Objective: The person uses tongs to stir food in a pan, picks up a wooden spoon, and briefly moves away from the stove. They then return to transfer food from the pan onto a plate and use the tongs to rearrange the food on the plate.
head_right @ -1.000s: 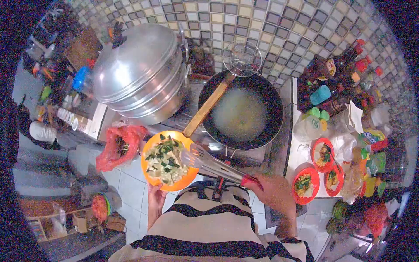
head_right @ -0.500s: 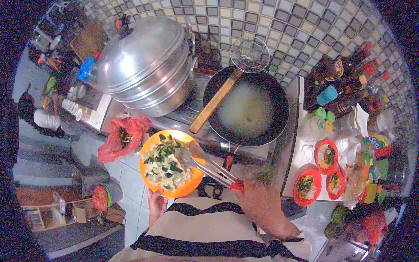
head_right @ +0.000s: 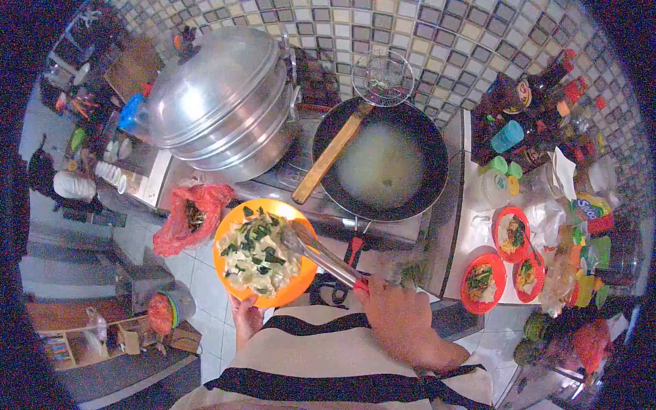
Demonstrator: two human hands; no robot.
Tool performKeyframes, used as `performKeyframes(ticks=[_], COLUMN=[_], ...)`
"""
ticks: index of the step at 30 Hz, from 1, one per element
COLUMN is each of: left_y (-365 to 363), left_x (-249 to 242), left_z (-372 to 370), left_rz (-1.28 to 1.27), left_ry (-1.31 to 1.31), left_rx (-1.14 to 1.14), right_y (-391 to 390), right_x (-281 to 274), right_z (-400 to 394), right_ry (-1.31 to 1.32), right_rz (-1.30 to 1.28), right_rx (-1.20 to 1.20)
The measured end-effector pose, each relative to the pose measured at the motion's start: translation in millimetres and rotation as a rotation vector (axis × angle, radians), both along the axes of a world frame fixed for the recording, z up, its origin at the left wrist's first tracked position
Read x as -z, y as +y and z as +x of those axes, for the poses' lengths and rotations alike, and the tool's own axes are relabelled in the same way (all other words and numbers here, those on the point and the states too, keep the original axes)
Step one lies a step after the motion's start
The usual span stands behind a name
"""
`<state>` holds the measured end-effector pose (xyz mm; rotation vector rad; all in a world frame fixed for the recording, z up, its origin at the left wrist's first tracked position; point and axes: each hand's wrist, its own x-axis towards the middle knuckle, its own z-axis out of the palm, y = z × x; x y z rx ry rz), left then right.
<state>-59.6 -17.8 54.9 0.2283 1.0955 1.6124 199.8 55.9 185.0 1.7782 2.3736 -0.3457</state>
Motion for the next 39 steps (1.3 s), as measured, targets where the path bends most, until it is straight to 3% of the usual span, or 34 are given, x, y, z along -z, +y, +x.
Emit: performKeyframes(ticks=[7,12,16,25,27,33,39], left_y=[-2,-3,-1,0,1,3,3], left_x=[5,7,1,-1,-3,-6,-4], left_z=[-6,-4,-2,-1,-1,-3,0], left_rz=[0.003,-0.009,-0.022,-0.029,-0.037,-0.029,-0.062], left_ry=[-0.019,-0.050,-0.031,-0.010,0.005,0.080,0.113], left_rx=[-0.012,-0.031,-0.046,-0.009,-0.003,0.052,0.037], right_y=[22,32,35,31,23,3,-3], right_x=[13,41,39,14,3,-10,-4], right_z=[23,50,55,46,38,21,18], right_ry=[0.192,0.487,0.534,0.398,0.209,-0.024,-0.039], right_rz=[-0.174,-0.254,-0.284,-0.267,-0.218,-0.065,-0.049], right_rx=[0.127,0.159,0.142,0.129,0.134,0.053,0.032])
